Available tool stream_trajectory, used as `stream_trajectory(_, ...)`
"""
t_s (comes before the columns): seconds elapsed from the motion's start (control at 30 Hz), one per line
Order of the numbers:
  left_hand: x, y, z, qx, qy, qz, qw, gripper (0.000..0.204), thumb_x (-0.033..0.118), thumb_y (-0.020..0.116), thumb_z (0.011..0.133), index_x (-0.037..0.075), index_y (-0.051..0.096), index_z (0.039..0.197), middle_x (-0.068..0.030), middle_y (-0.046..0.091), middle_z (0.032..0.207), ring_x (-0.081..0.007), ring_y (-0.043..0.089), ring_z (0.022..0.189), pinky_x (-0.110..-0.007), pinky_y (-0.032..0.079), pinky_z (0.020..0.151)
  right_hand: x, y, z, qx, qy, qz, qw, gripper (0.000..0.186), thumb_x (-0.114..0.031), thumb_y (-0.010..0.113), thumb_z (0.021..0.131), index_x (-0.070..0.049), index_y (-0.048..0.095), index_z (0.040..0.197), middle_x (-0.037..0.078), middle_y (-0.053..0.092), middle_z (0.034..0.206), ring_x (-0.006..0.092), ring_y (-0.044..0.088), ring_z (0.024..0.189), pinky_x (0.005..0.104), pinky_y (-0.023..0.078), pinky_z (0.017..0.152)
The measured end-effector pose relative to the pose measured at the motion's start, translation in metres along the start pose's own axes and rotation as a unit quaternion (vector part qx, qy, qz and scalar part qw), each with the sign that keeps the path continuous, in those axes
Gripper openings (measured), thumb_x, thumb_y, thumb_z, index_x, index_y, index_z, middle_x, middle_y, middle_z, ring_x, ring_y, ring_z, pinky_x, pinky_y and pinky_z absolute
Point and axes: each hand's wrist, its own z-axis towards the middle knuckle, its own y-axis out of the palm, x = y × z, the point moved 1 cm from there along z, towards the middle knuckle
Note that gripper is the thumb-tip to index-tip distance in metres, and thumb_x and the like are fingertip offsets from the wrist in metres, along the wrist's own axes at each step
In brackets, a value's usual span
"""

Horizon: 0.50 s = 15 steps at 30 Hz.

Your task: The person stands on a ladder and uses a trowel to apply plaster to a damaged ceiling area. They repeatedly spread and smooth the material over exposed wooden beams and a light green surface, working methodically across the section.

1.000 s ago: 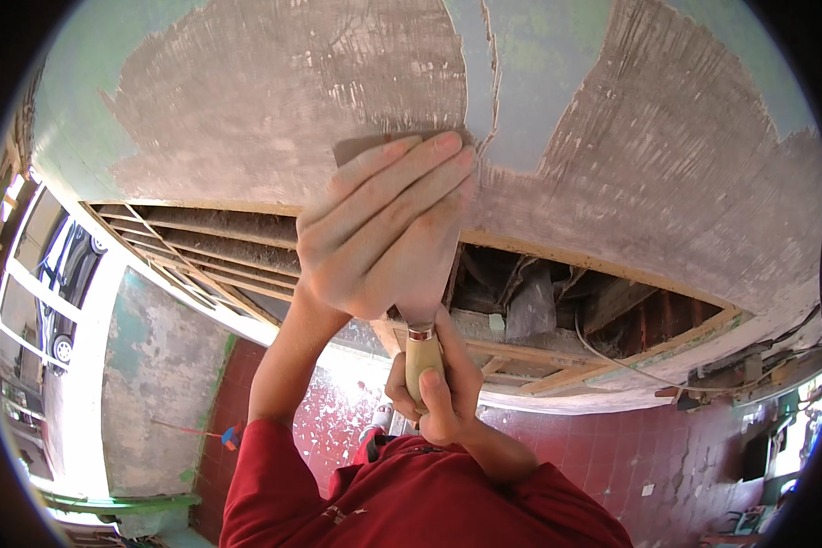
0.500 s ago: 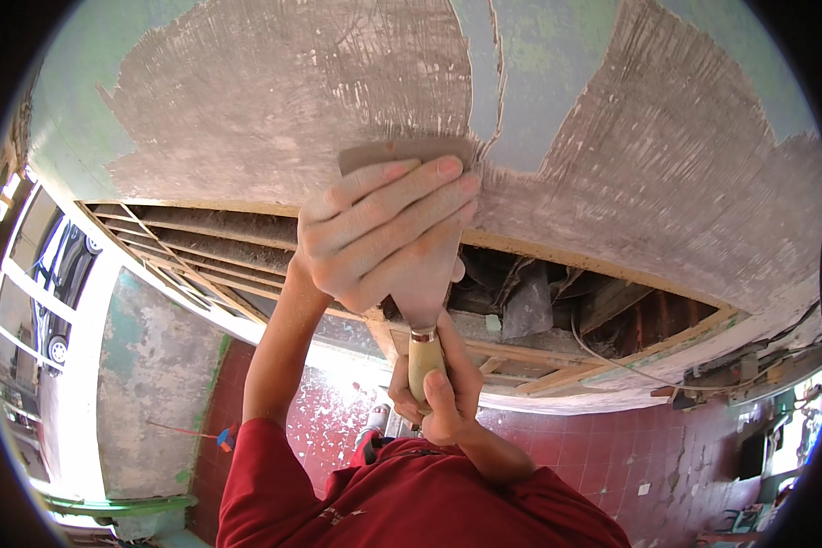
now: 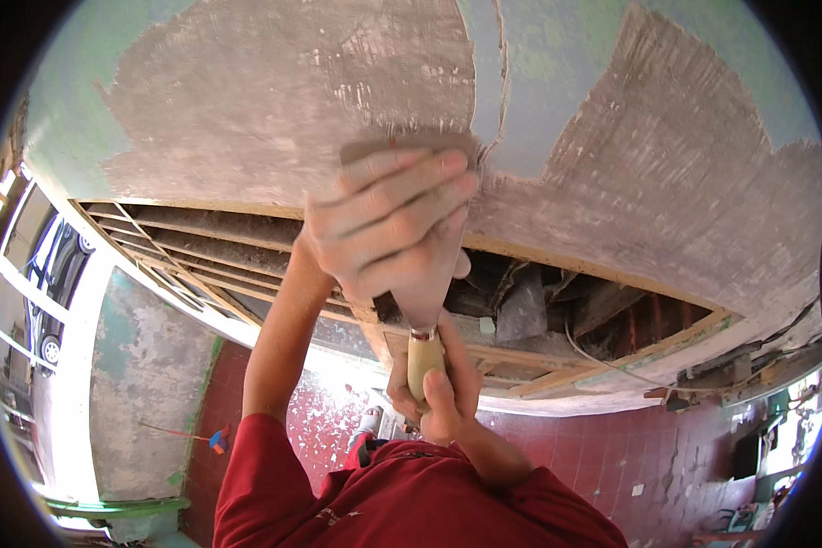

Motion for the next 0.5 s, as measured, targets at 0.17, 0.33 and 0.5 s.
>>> stream_trajectory(0.17, 0.0, -0.004, 0.004, -0.012, -0.007, 0.0, 1.0, 0.013, 0.017, 0.072, 0.074, 0.012, 0.061, 0.078, -0.0058, 0.073, 0.098, -0.0224, 0.069, 0.099, -0.034, 0.053, 0.09, 0.002, -0.002, 0.001, -0.017, -0.005, 0.038, 0.999, 0.053, -0.019, 0.035, 0.102, 0.004, 0.019, 0.147, 0.008, 0.051, 0.064, 0.0056, 0.037, 0.045, 0.0218, 0.03, 0.043)
stream_trajectory(0.33, 0.002, -0.007, 0.005, -0.034, -0.002, 0.004, 0.999, 0.015, 0.017, 0.072, 0.074, 0.011, 0.059, 0.078, -0.0066, 0.072, 0.098, -0.0231, 0.069, 0.098, -0.034, 0.053, 0.09, -0.002, -0.006, 0.003, -0.03, -0.006, 0.023, 0.999, 0.052, -0.02, 0.035, 0.102, 0.005, 0.019, 0.146, 0.008, 0.051, 0.063, 0.0055, 0.037, 0.046, 0.0219, 0.03, 0.043)
stream_trajectory(0.5, 0.001, -0.006, 0.008, -0.03, -0.006, 0.012, 0.999, 0.015, 0.018, 0.07, 0.073, 0.01, 0.06, 0.081, -0.0073, 0.072, 0.099, -0.024, 0.069, 0.098, -0.034, 0.053, 0.09, -0.001, -0.003, 0.001, -0.021, 0.005, 0.041, 0.999, 0.053, -0.02, 0.035, 0.102, 0.004, 0.019, 0.146, 0.008, 0.052, 0.063, 0.0057, 0.037, 0.045, 0.0218, 0.03, 0.043)
